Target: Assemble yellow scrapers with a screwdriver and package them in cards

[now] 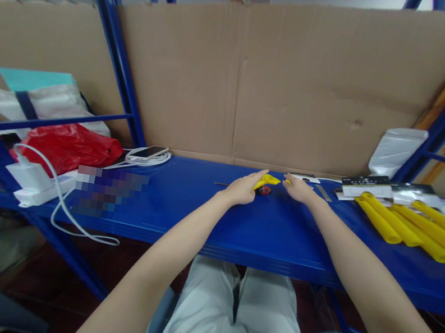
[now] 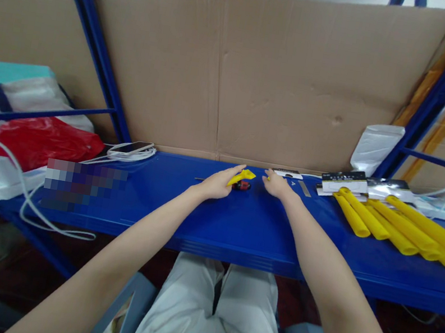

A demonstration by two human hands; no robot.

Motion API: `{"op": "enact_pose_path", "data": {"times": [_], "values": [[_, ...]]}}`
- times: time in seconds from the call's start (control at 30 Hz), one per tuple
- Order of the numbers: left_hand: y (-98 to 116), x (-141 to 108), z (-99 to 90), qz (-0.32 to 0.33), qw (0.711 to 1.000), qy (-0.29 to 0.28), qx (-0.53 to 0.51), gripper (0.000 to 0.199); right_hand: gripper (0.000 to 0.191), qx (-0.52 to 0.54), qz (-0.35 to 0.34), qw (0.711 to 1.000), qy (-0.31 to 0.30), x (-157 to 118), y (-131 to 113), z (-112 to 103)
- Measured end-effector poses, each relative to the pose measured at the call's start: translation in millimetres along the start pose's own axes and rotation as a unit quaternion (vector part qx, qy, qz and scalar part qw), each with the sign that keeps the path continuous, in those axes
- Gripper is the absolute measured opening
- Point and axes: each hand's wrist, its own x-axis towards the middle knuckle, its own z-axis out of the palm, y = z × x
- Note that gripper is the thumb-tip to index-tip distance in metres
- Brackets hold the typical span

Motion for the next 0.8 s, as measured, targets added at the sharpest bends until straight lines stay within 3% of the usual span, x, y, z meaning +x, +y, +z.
{"op": "enact_pose_path", "data": {"times": [0.1,0.2,0.27,0.43,0.53,0.63,0.8], "values": [[-1.0,0.9,-0.8,-0.012,0.999,0.053,-0.003,0.082,0.042,0.192,-0.018,0.981,0.03,-9.5,-21.2,-11.1],[-1.6,2.0,-0.8,-0.01,0.997,0.079,-0.013,0.086,0.049,0.38,-0.022,0.925,0.012,-18.6,-40.2,-16.8],[-0.7,2.5,-0.7,-0.004,0.997,0.075,-0.014,0.086,0.042,0.445,-0.023,0.895,-0.002,-21.8,-47.6,-16.5],[6.7,1.4,-3.6,-0.027,0.998,0.05,0.005,0.08,0.013,0.511,0.036,0.859,-0.02,-20.0,-51.3,-13.2],[12.3,-0.4,-6.7,-0.052,0.998,0.036,0.014,0.08,0.014,0.567,0.07,0.82,-0.021,-17.0,-47.2,-16.0],[16.0,-1.8,-8.0,-0.044,0.999,0.019,0.002,0.077,0.017,0.598,0.106,0.794,0.024,-13.3,-37.7,-21.2],[15.4,-1.7,-7.3,0.021,0.999,0.027,-0.039,0.07,0.026,0.6,0.146,0.781,0.097,-4.5,-14.3,-25.8]]}}
